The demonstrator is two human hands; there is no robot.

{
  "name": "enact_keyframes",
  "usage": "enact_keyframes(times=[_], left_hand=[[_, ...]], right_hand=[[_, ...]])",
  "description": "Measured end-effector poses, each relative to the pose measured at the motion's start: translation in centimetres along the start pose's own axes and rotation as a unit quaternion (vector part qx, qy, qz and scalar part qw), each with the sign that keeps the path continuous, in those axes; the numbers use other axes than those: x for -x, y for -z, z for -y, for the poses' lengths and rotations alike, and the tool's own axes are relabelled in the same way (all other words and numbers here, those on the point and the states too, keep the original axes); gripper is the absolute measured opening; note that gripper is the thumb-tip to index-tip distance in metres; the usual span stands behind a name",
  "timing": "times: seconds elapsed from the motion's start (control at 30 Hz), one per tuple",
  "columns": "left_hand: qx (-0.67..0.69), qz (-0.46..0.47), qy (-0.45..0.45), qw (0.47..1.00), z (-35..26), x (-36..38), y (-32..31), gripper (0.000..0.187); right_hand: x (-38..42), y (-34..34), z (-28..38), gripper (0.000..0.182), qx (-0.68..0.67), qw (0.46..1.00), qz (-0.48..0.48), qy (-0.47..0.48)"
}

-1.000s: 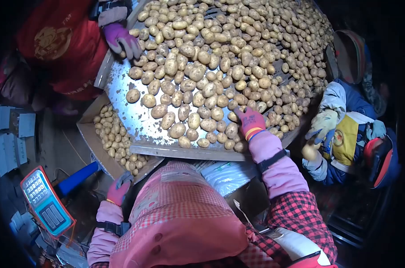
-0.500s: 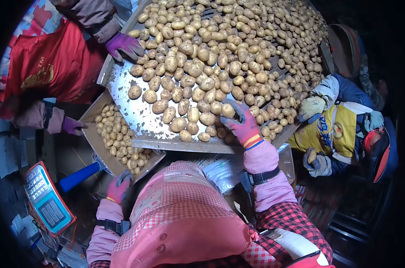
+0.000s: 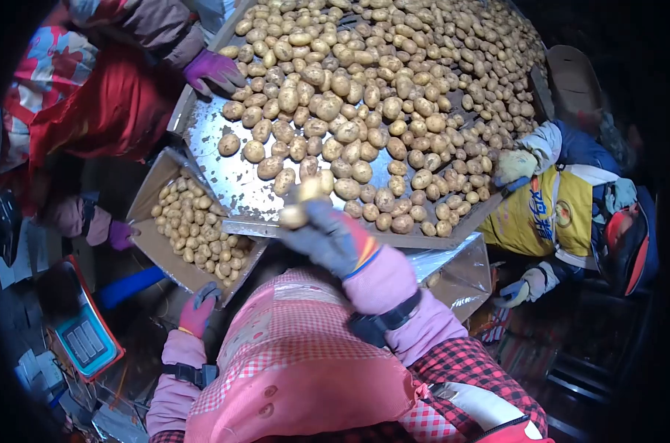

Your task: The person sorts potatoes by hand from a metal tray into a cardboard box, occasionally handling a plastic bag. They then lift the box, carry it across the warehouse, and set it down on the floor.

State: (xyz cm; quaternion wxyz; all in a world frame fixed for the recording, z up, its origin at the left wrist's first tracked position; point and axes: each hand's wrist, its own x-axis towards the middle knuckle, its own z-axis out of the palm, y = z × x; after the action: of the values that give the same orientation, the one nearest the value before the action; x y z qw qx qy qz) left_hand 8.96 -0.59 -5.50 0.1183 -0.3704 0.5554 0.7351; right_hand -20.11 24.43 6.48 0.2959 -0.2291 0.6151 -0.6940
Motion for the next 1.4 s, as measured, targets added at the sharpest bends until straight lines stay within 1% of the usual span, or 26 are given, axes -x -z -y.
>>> enact_keyframes(times=[0.03, 0.1, 0.13, 0.2, 0.27, 0.33, 0.4, 0.5, 0.53, 0.6, 0.63, 0.67, 0.73, 0.77, 0.83, 0.93, 0.97, 1.0, 1.07, 1.13, 1.17, 1.2, 1.27, 1.33, 1.37, 1.4], left_hand=[[-0.003, 0.0, -0.005, 1.0, 0.3, -0.1, 0.1, 0.047], [-0.007, -0.004, -0.005, 1.0, -0.1, 0.1, -0.2, 0.045], [-0.005, -0.014, -0.004, 1.0, -0.3, 0.1, -0.2, 0.044], [-0.005, -0.017, -0.011, 1.0, -0.2, 0.2, 0.0, 0.043], [-0.001, -0.02, -0.013, 1.0, 0.5, 0.2, 0.4, 0.043], [-0.027, -0.021, -0.017, 0.999, 1.0, -0.1, 1.0, 0.043], [-0.028, -0.018, -0.005, 0.999, 0.4, 0.0, 0.8, 0.043], [-0.027, -0.017, 0.012, 0.999, -0.8, -0.3, 0.2, 0.044], [-0.027, -0.021, 0.016, 0.999, -1.1, -0.4, 0.0, 0.044], [-0.014, -0.007, 0.014, 1.0, -1.6, -0.7, -0.2, 0.045], [0.001, 0.007, 0.014, 1.0, -1.8, -0.8, -0.1, 0.045], [0.0, 0.007, 0.015, 1.0, -2.0, -0.8, -0.1, 0.045], [-0.014, 0.005, 0.015, 1.0, -2.4, -1.1, -0.1, 0.046], [-0.016, 0.003, 0.012, 1.0, -2.4, -1.2, -0.1, 0.046], [0.016, 0.009, 0.007, 1.0, -2.5, -1.1, -0.2, 0.045], [0.011, -0.005, 0.009, 1.0, -3.0, -0.4, -0.5, 0.045], [0.014, -0.008, 0.008, 1.0, -2.7, -0.4, -0.2, 0.045], [0.013, -0.014, 0.014, 1.0, -2.1, -0.3, 0.0, 0.045], [0.013, -0.021, 0.018, 1.0, -1.5, -0.1, 0.1, 0.045], [0.001, -0.02, 0.025, 0.999, -1.8, 0.1, 0.0, 0.045], [0.002, -0.021, 0.021, 1.0, -2.0, 0.1, -0.3, 0.045], [0.007, -0.029, 0.024, 0.999, -2.2, 0.1, -0.5, 0.045], [0.014, -0.04, 0.02, 0.999, -2.3, -0.2, -0.3, 0.045], [0.008, -0.044, 0.019, 0.999, -1.4, 0.3, 0.0, 0.046], [0.007, -0.046, 0.016, 0.999, -1.4, 0.6, 0.0, 0.046], [0.013, -0.043, 0.021, 0.999, -1.6, 0.7, -0.4, 0.045]], right_hand=[[-0.2, -1.6, 0.5, 0.039, -0.046, 0.998, 0.053, 0.002], [0.1, -3.2, -0.1, 0.048, -0.2, 0.965, 0.12, -0.121], [0.7, -3.5, -1.3, 0.051, -0.291, 0.922, 0.113, -0.228], [2.2, -1.7, -1.8, 0.042, -0.152, 0.937, 0.166, -0.266], [4.4, 0.9, -3.8, 0.039, -0.218, 0.895, 0.194, -0.339], [5.8, 3.8, -2.0, 0.043, -0.155, 0.891, 0.105, -0.413], [6.8, 8.0, -0.8, 0.043, -0.171, 0.919, -0.022, -0.355], [6.0, 12.0, 1.2, 0.047, -0.042, 0.961, -0.178, -0.206], [5.5, 12.4, 2.6, 0.047, 0.015, 0.959, -0.23, -0.164], [4.9, 13.0, 1.7, 0.043, -0.053, 0.931, -0.315, -0.174], [4.7, 13.5, 0.9, 0.047, 0.042, 0.941, -0.231, -0.246], [4.9, 13.8, -2.1, 0.048, 0.21, 0.954, -0.148, -0.156], [2.5, 11.3, -0.1, 0.045, 0.387, 0.88, -0.006, -0.276], [1.5, 10.7, -0.5, 0.045, 0.386, 0.881, -0.005, -0.273], [-0.2, 9.8, -1.1, 0.044, 0.503, 0.815, 0.06, -0.282], [-1.3, 11.0, -2.2, 0.043, 0.492, 0.831, 0.059, -0.254], [-2.0, 10.4, -1.0, 0.041, 0.495, 0.84, -0.013, -0.224], [-2.6, 10.4, -1.1, 0.041, 0.495, 0.84, -0.009, -0.223], [-3.9, 10.6, -1.7, 0.047, 0.462, 0.876, -0.118, -0.076], [-5.8, 9.8, -2.4, 0.054, 0.57, 0.809, -0.089, 0.114], [-5.8, 8.7, -2.1, 0.059, 0.61, 0.785, -0.045, 0.099], [-5.3, 8.4, -2.9, 0.054, 0.628, 0.775, 0.068, 0.017], [-4.6, 8.4, -2.9, 0.05, 0.631, 0.767, 0.086, -0.08], [-6.9, 9.3, 0.9, 0.047, 0.487, 0.831, -0.015, -0.269], [-8.3, 9.9, 1.5, 0.05, 0.496, 0.843, -0.057, -0.201], [-9.9, 11.7, -0.6, 0.052, 0.564, 0.818, -0.079, -0.081]])
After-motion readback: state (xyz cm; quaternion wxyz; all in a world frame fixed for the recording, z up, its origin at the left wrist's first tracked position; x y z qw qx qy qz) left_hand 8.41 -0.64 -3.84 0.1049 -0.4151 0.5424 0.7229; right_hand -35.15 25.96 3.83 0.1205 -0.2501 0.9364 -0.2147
